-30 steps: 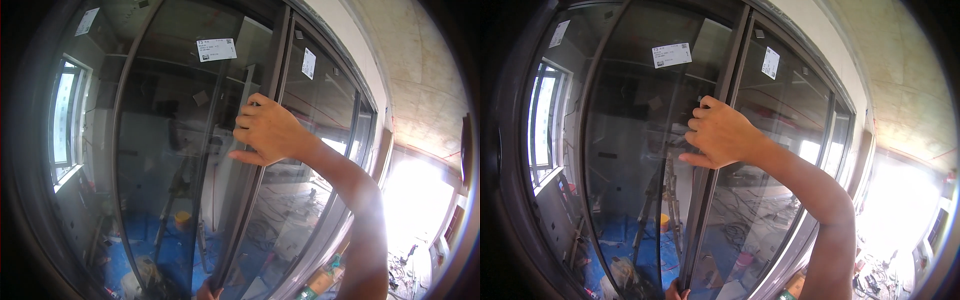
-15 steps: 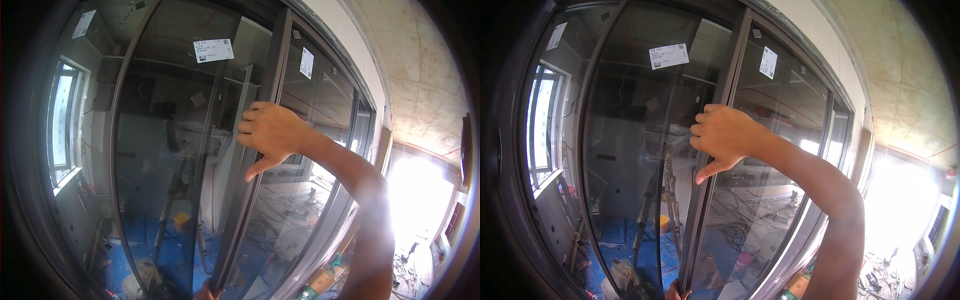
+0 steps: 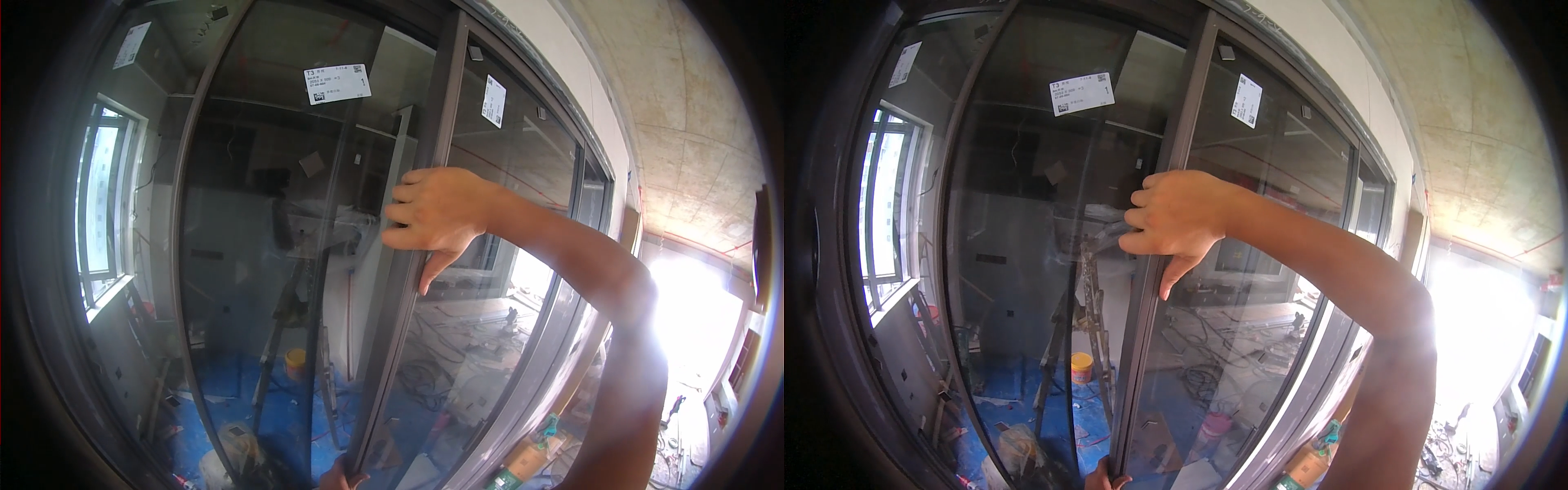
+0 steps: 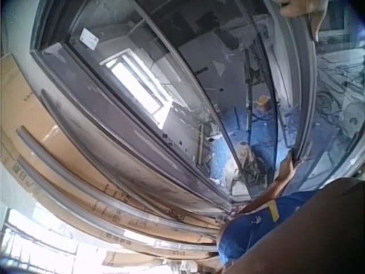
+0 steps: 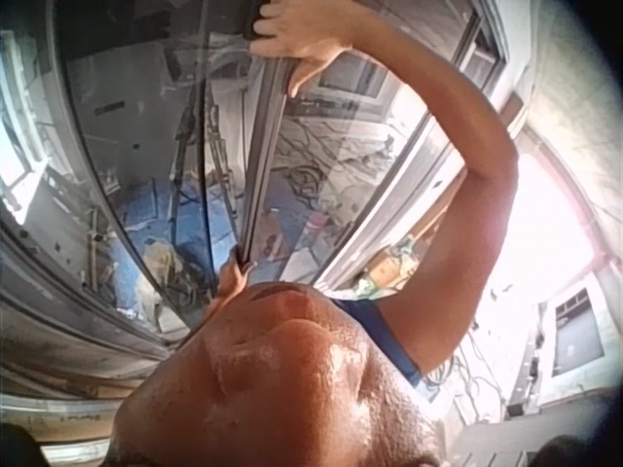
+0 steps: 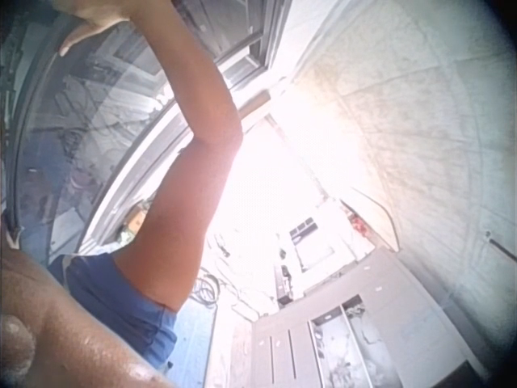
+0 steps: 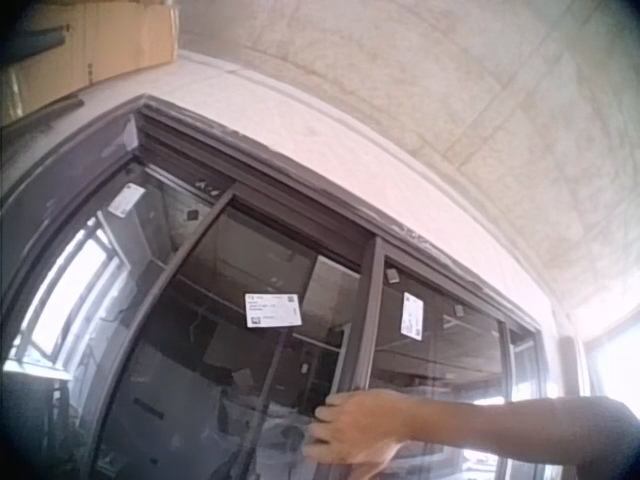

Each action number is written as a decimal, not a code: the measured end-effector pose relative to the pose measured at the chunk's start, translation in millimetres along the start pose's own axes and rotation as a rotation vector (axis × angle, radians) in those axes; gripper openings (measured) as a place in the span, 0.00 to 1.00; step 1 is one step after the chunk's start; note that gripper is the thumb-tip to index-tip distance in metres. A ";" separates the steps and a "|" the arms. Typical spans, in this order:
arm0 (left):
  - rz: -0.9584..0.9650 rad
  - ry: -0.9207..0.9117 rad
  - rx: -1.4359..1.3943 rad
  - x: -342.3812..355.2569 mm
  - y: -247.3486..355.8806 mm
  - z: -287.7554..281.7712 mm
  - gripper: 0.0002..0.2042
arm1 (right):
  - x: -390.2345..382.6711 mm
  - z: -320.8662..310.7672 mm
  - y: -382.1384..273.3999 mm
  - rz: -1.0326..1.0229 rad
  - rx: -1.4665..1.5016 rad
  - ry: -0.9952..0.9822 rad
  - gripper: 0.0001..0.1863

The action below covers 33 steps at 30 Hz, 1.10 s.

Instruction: The person installs metal frame components for a sliding glass door by positioning long metal tracks into the door opening and securing a top track piece by hand.

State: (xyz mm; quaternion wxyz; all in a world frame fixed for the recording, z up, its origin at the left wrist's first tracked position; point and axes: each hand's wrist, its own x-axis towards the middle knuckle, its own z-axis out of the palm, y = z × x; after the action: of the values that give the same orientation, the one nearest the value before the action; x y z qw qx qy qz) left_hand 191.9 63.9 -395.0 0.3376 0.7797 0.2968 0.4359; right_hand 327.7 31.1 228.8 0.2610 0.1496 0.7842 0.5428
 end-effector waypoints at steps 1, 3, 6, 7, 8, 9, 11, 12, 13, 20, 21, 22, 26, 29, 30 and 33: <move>0.000 0.001 0.000 0.9 -2.0 1.2 0.32 | -0.5 0.7 0.7 -0.005 -0.001 0.010 0.38; 0.055 -0.002 0.032 0.9 -9.1 4.0 0.31 | -0.7 1.1 0.4 -0.009 0.000 0.022 0.38; 0.070 -0.007 0.031 1.8 -12.5 6.1 0.31 | -1.2 1.3 0.7 -0.014 -0.022 0.031 0.38; 0.070 -0.005 0.034 1.4 -13.7 6.0 0.31 | -1.3 2.9 0.5 -0.013 -0.015 0.051 0.38; 0.054 -0.033 0.029 1.8 -14.5 5.8 0.31 | -2.1 3.8 0.2 -0.012 -0.010 0.069 0.38; 0.038 -0.061 0.025 2.8 -14.4 5.2 0.31 | -2.7 4.8 0.2 -0.010 -0.013 0.071 0.38; 0.029 -0.048 0.053 3.5 -12.4 5.0 0.30 | -3.6 6.8 1.1 -0.018 -0.004 0.097 0.38; 0.016 -0.037 0.077 2.8 -10.2 4.4 0.28 | -3.0 7.5 1.4 -0.017 -0.006 0.103 0.38; 0.014 -0.034 0.083 3.5 -7.3 3.0 0.28 | -1.8 7.5 1.7 -0.027 -0.012 0.111 0.37; 0.269 0.151 0.176 27.7 64.1 -19.0 0.22 | -3.0 8.7 0.4 -0.048 -0.051 0.097 0.37; 0.222 0.190 0.117 39.8 85.8 -28.8 0.24 | -3.7 7.8 -0.4 -0.048 -0.053 0.106 0.37; 0.245 0.179 0.236 53.9 114.7 -44.4 0.25 | -5.6 8.0 -0.4 -0.045 -0.071 0.099 0.37; 0.393 0.322 0.496 115.5 200.1 -85.1 0.23 | -4.6 11.3 -0.7 -0.054 -0.055 0.095 0.37; 0.337 0.297 0.612 140.5 238.2 -100.2 0.23 | -7.3 10.1 -3.1 -0.045 -0.058 0.058 0.37; 0.335 0.273 0.670 142.1 242.0 -101.9 0.23 | -8.1 10.4 -3.6 -0.049 -0.060 0.072 0.37; 0.351 0.263 0.766 144.9 247.7 -105.5 0.22 | -10.8 14.9 -6.4 -0.039 -0.055 0.065 0.36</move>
State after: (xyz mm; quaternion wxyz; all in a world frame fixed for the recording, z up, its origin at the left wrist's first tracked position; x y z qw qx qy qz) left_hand 205.1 54.2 -89.7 -0.0958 0.8252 0.3403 0.4406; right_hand 345.4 34.7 221.4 0.2498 0.1091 0.7800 0.5633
